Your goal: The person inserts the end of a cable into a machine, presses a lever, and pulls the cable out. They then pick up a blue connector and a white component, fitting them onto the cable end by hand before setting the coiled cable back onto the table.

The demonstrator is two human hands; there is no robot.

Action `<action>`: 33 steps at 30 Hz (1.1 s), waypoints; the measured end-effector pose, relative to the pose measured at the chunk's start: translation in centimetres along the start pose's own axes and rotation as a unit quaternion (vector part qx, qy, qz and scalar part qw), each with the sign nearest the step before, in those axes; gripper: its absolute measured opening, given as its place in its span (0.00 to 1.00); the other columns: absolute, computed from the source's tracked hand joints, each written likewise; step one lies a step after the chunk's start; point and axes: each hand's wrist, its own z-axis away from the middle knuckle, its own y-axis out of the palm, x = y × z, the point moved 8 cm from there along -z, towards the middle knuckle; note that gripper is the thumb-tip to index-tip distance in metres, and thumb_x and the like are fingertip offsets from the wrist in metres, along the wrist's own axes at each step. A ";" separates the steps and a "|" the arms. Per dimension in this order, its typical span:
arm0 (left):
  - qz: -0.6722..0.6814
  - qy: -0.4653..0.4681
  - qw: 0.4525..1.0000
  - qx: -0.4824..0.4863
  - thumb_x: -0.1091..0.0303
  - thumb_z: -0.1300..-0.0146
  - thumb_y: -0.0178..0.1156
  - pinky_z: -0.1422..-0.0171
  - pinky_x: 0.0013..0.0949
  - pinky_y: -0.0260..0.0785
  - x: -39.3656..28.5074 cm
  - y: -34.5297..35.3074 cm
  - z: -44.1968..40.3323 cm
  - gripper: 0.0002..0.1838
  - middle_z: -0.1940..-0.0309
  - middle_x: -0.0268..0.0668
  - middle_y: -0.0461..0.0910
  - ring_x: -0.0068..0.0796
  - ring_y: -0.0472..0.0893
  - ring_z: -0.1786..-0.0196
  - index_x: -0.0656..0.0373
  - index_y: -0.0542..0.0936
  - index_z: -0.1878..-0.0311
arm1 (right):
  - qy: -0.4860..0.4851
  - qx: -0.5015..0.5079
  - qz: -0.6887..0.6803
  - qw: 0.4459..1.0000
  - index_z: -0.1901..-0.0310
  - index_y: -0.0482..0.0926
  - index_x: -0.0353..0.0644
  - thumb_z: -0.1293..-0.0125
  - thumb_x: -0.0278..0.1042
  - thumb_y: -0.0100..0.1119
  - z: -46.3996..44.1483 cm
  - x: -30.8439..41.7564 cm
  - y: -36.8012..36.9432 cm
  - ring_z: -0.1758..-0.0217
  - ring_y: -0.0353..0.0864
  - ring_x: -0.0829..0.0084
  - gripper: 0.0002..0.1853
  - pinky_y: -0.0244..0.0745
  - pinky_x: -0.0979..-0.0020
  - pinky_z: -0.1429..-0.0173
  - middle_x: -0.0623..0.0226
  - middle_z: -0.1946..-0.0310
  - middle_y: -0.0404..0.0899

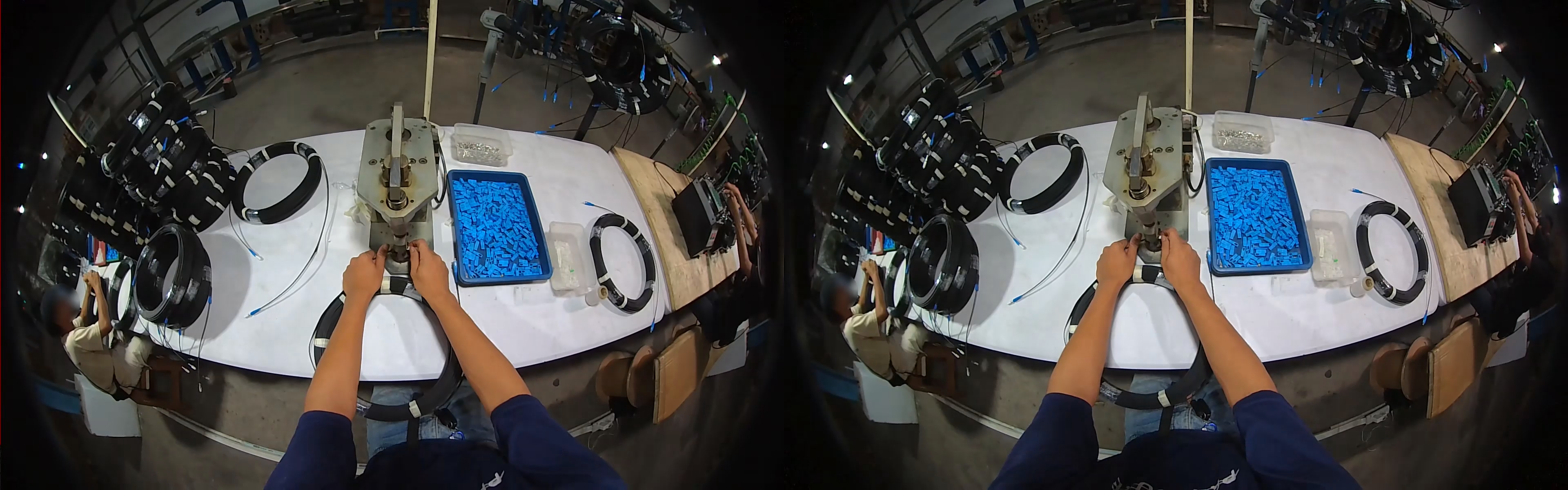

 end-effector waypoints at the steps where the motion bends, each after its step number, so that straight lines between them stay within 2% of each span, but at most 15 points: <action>1: 0.000 -0.002 1.000 0.002 0.33 0.29 0.46 0.53 0.54 0.75 0.0 0.0 0.0 0.35 0.66 0.55 0.84 0.62 0.83 0.58 0.59 0.85 0.65 | -0.006 -0.006 0.007 1.000 0.51 0.73 0.44 0.24 0.41 0.46 0.0 0.1 -0.1 0.59 0.84 0.43 0.11 0.76 0.45 0.57 0.48 0.62 0.84; 11: -0.013 -0.002 1.000 0.001 0.35 0.28 0.47 0.53 0.53 0.76 0.1 0.1 0.0 0.33 0.65 0.53 0.85 0.59 0.84 0.58 0.58 0.85 0.64 | -0.005 -0.008 0.012 1.000 0.50 0.73 0.43 0.24 0.41 0.47 0.2 0.5 -0.4 0.61 0.83 0.40 0.12 0.76 0.45 0.58 0.46 0.64 0.84; 23: -0.018 -0.003 1.000 0.006 0.36 0.28 0.47 0.53 0.53 0.76 -0.1 0.0 0.0 0.33 0.66 0.53 0.85 0.59 0.84 0.59 0.58 0.85 0.64 | 0.009 0.013 0.023 1.000 0.49 0.73 0.44 0.25 0.41 0.47 0.3 0.6 -0.4 0.60 0.84 0.43 0.12 0.77 0.46 0.57 0.48 0.63 0.84; 26: -0.013 -0.008 1.000 0.009 0.35 0.28 0.47 0.53 0.53 0.76 -0.4 -0.4 0.2 0.33 0.66 0.53 0.85 0.59 0.84 0.59 0.58 0.85 0.64 | 0.008 0.002 0.001 1.000 0.48 0.75 0.43 0.26 0.40 0.50 0.2 0.4 -0.4 0.59 0.83 0.41 0.12 0.76 0.46 0.56 0.44 0.63 0.84; 33: -0.007 0.006 1.000 -0.030 0.36 0.29 0.50 0.57 0.53 0.76 -0.6 -0.9 0.4 0.33 0.70 0.52 0.85 0.59 0.84 0.63 0.60 0.84 0.68 | 0.005 -0.009 -0.010 1.000 0.51 0.76 0.44 0.25 0.41 0.49 0.1 0.2 -0.4 0.58 0.83 0.44 0.12 0.77 0.48 0.55 0.50 0.61 0.85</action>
